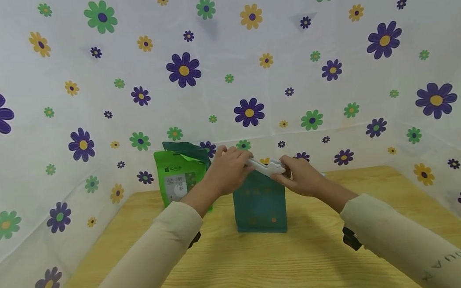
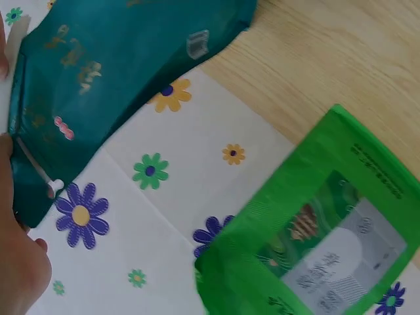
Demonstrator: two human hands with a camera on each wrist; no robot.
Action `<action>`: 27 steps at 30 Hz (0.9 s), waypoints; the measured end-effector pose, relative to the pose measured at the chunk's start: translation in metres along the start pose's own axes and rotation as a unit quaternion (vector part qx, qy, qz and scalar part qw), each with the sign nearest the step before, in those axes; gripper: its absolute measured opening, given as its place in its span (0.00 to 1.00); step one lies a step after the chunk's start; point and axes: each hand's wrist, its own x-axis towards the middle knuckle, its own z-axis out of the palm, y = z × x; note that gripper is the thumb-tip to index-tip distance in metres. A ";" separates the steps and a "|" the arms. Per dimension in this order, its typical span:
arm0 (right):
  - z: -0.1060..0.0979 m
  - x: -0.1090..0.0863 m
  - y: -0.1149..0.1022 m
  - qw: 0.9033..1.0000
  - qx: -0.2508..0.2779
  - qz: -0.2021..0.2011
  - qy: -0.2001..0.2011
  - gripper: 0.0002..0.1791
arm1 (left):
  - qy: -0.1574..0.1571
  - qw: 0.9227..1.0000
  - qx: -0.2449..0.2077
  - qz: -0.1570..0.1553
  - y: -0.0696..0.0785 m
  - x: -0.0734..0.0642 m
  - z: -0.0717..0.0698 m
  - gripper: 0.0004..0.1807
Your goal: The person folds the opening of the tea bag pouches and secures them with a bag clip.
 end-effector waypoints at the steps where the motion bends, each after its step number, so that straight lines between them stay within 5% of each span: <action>1: 0.002 -0.002 0.002 1.000 0.007 0.007 -0.002 0.16 | 0.002 1.000 -0.007 -0.007 -0.003 -0.003 0.001 0.19; 9: 0.024 -0.020 0.018 0.997 0.016 0.059 -0.057 0.29 | 0.023 0.999 -0.013 -0.046 -0.039 -0.033 0.014 0.19; 19: 0.038 -0.034 0.034 0.994 0.058 0.081 -0.037 0.29 | 0.009 0.996 -0.025 -0.089 -0.075 -0.077 0.037 0.18; 27: 0.050 -0.042 0.040 0.990 0.067 0.097 -0.074 0.29 | 0.015 0.988 -0.051 -0.145 -0.098 -0.110 0.057 0.16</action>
